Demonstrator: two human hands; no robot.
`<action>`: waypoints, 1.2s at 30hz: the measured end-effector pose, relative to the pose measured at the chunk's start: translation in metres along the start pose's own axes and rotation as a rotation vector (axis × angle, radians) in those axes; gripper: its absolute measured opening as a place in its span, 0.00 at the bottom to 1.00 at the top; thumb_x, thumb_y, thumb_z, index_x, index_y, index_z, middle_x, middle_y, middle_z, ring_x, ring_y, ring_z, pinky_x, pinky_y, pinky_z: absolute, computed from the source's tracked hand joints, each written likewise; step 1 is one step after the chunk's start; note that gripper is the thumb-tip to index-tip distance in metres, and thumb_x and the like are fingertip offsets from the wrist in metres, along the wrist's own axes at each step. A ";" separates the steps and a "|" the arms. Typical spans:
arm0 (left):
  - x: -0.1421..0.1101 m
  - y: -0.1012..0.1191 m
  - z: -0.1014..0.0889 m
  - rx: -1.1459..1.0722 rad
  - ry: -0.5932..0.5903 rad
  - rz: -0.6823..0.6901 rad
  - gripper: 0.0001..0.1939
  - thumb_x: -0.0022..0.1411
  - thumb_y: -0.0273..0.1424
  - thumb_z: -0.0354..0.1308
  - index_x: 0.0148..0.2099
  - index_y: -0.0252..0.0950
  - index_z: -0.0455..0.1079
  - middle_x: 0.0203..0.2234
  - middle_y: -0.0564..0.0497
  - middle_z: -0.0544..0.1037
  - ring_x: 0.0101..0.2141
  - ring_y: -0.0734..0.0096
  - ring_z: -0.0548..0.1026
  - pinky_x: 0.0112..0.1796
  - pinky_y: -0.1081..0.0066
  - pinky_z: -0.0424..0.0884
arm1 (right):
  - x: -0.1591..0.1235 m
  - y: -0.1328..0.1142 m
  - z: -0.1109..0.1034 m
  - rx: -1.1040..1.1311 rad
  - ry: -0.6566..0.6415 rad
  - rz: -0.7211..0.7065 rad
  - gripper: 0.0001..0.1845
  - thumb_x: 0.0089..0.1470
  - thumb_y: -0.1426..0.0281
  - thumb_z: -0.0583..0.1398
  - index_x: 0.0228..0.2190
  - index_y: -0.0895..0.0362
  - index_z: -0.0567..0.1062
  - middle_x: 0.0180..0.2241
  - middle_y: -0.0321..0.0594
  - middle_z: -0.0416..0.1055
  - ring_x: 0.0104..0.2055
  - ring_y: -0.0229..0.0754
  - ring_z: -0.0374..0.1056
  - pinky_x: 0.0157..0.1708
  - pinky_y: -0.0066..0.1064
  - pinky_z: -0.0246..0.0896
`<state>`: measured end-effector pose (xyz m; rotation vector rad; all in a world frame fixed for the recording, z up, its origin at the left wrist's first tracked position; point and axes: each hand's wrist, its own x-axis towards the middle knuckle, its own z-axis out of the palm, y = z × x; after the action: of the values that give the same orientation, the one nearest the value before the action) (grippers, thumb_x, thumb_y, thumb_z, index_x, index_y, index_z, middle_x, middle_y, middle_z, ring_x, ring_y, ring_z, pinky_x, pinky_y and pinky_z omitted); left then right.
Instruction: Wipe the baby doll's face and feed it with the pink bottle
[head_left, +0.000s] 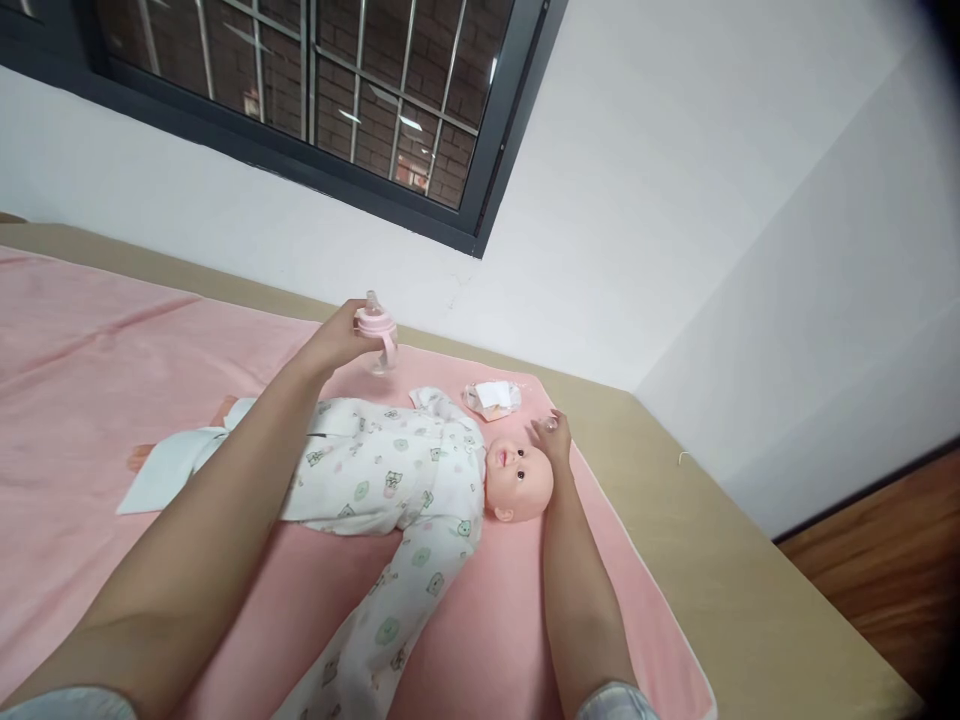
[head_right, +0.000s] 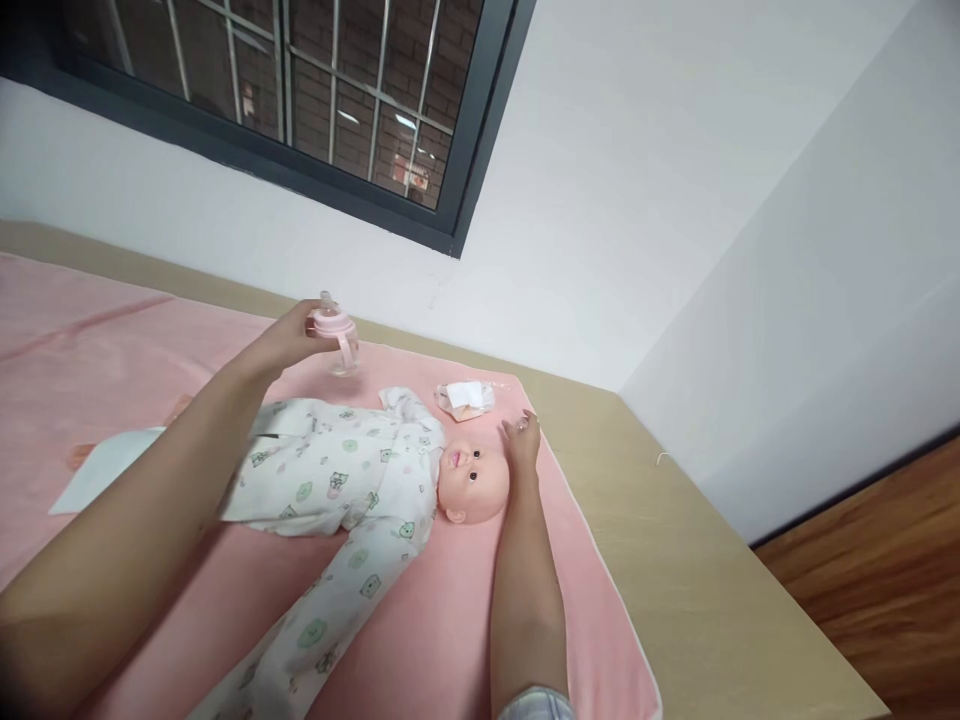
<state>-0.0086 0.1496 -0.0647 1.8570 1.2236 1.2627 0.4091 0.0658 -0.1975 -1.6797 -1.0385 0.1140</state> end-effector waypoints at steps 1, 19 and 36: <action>-0.003 0.009 0.002 -0.022 0.002 0.004 0.42 0.46 0.36 0.64 0.63 0.36 0.56 0.50 0.45 0.73 0.49 0.56 0.73 0.49 0.64 0.69 | 0.002 -0.010 -0.003 0.048 0.025 0.011 0.34 0.43 0.56 0.62 0.50 0.60 0.68 0.48 0.50 0.69 0.44 0.44 0.68 0.46 0.36 0.66; -0.098 0.118 0.047 0.187 -0.427 0.403 0.40 0.53 0.32 0.56 0.68 0.42 0.49 0.48 0.46 0.75 0.44 0.53 0.76 0.40 0.64 0.70 | -0.094 -0.234 -0.036 0.507 -0.306 -0.588 0.24 0.52 0.54 0.64 0.48 0.51 0.71 0.51 0.42 0.68 0.53 0.44 0.67 0.57 0.41 0.64; -0.098 0.124 0.037 0.199 -0.281 0.405 0.40 0.53 0.38 0.63 0.65 0.42 0.52 0.47 0.47 0.78 0.46 0.51 0.76 0.42 0.63 0.70 | -0.106 -0.233 -0.025 0.543 -0.523 -0.508 0.52 0.49 0.58 0.68 0.66 0.41 0.45 0.64 0.44 0.53 0.57 0.47 0.66 0.51 0.44 0.70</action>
<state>0.0574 0.0102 -0.0136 2.4226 0.8751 1.0533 0.2255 -0.0215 -0.0397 -0.8724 -1.6228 0.4741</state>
